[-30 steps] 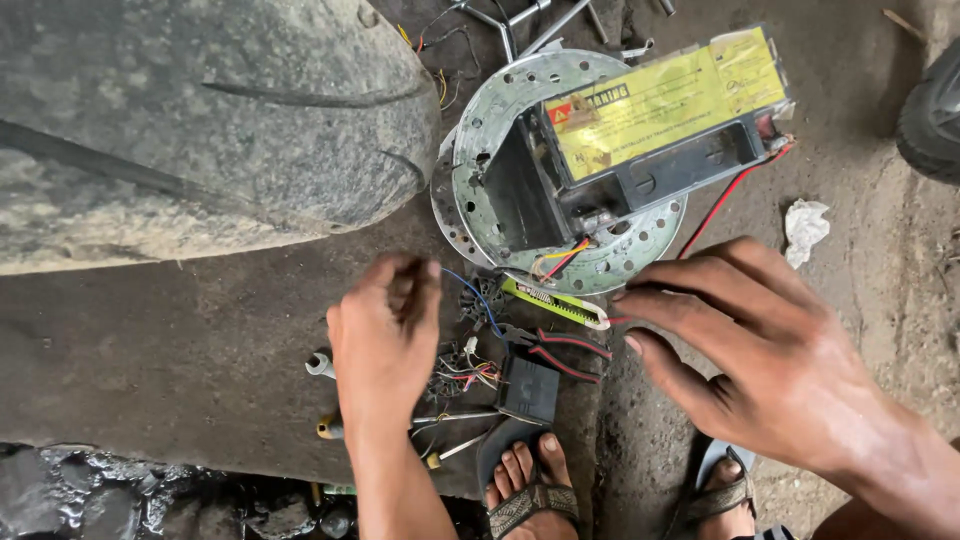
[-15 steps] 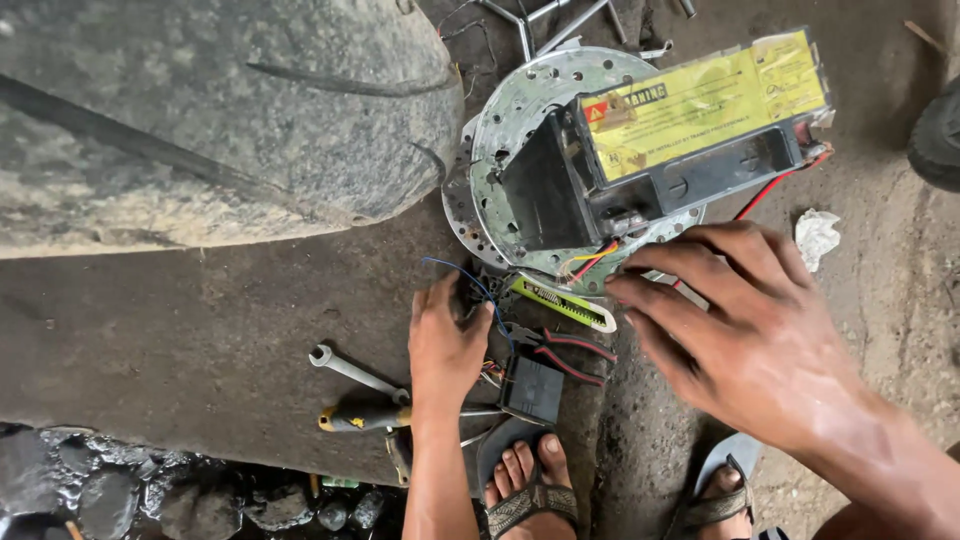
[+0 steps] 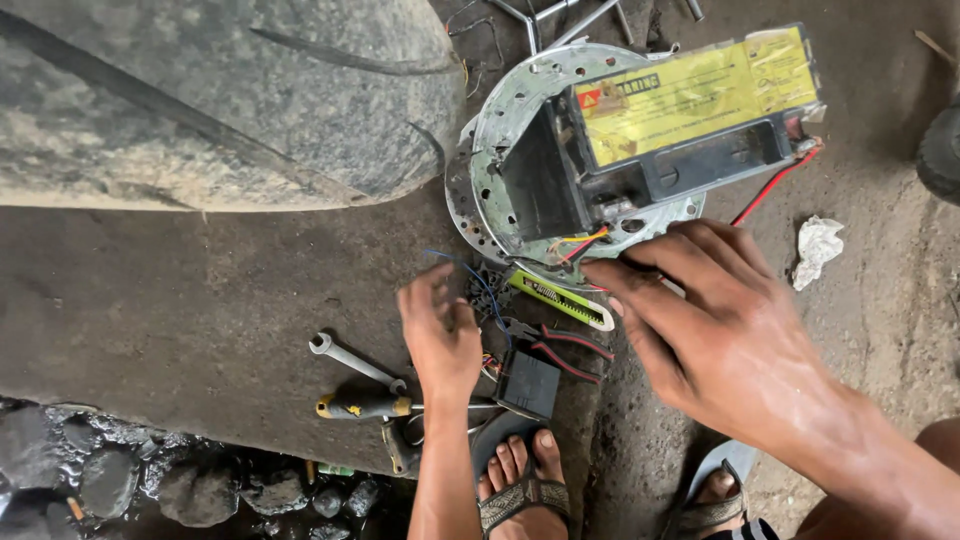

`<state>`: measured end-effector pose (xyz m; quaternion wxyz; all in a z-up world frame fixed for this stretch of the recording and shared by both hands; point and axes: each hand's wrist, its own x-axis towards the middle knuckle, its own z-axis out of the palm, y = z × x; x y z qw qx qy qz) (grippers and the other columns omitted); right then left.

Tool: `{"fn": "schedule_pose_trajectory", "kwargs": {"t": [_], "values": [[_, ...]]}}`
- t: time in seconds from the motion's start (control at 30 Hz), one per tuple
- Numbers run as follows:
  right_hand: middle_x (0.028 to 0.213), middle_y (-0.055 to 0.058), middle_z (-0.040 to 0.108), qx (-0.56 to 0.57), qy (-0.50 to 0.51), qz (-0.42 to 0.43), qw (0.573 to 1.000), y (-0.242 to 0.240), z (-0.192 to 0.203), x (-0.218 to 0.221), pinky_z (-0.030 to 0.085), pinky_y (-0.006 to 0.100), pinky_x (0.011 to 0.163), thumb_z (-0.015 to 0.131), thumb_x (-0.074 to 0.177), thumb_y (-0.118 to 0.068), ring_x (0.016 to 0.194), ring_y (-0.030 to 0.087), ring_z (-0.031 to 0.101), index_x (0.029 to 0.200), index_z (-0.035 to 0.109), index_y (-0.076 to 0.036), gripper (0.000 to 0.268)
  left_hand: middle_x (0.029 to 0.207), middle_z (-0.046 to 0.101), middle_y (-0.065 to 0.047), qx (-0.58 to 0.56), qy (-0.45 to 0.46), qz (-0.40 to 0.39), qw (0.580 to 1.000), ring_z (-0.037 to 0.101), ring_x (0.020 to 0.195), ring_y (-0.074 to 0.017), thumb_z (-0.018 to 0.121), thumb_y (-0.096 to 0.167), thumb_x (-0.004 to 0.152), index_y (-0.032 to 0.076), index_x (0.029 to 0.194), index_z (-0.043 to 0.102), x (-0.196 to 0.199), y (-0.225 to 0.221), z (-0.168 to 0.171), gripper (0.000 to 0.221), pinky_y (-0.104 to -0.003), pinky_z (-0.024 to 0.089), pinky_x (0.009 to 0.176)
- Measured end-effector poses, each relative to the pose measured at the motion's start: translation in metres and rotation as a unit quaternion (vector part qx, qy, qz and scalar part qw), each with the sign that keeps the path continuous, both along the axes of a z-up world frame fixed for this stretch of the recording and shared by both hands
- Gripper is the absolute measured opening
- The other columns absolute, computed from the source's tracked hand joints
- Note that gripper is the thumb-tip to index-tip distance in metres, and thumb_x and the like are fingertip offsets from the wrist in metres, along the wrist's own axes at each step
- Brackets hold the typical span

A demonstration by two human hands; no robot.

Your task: Repairing the electrical wiring and battery system of a motorcycle

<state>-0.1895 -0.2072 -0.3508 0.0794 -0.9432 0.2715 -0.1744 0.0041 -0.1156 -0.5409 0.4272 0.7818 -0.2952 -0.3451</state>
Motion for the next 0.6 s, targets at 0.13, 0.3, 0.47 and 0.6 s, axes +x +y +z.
{"fn": "schedule_pose_trajectory", "kwargs": {"t": [0.13, 0.3, 0.47, 0.6], "values": [[0.105, 0.012, 0.063, 0.023, -0.009, 0.011, 1.0, -0.004, -0.005, -0.001, 0.051, 0.049, 0.091, 0.065, 0.095, -0.004, 0.091, 0.032, 0.062, 0.114, 0.071, -0.009, 0.02, 0.115, 0.057, -0.007, -0.07, 0.019, 0.073, 0.995, 0.064, 0.102, -0.0168, 0.049, -0.004, 0.088, 0.01, 0.115, 0.061, 0.001, 0.0, -0.002, 0.032, -0.031, 0.055, 0.087], [0.111, 0.007, 0.071, 0.019, -0.01, 0.005, 1.0, -0.003, -0.008, 0.0, 0.05, 0.048, 0.105, 0.064, 0.095, -0.003, 0.094, 0.026, 0.068, 0.108, 0.071, -0.01, 0.016, 0.116, 0.074, -0.005, 0.05, 0.086, -0.006, 0.995, 0.069, 0.082, -0.0127, 0.062, 0.011, 0.092, 0.01, 0.123, 0.061, 0.011, 0.0, -0.008, 0.03, -0.028, 0.058, 0.077], [0.103, 0.002, 0.075, 0.005, 0.003, 0.0, 1.0, -0.004, -0.004, 0.0, 0.05, 0.048, 0.107, 0.064, 0.095, -0.001, 0.082, 0.022, 0.067, 0.107, 0.069, -0.011, 0.016, 0.112, 0.069, -0.003, 0.068, 0.03, -0.054, 0.996, 0.066, 0.086, -0.0149, 0.062, 0.001, 0.087, 0.014, 0.122, 0.056, 0.006, -0.003, 0.003, 0.038, -0.032, 0.058, 0.076], [0.094, 0.003, 0.076, -0.006, 0.0, 0.003, 1.0, -0.005, -0.001, 0.003, 0.05, 0.048, 0.107, 0.064, 0.096, 0.001, 0.072, 0.021, 0.066, 0.109, 0.071, -0.009, 0.018, 0.11, 0.059, -0.015, -0.171, -0.148, -0.035, 0.973, 0.06, 0.106, -0.0295, 0.057, -0.009, 0.079, 0.004, 0.104, 0.059, -0.01, -0.001, 0.02, 0.028, -0.042, 0.054, 0.085]]}}
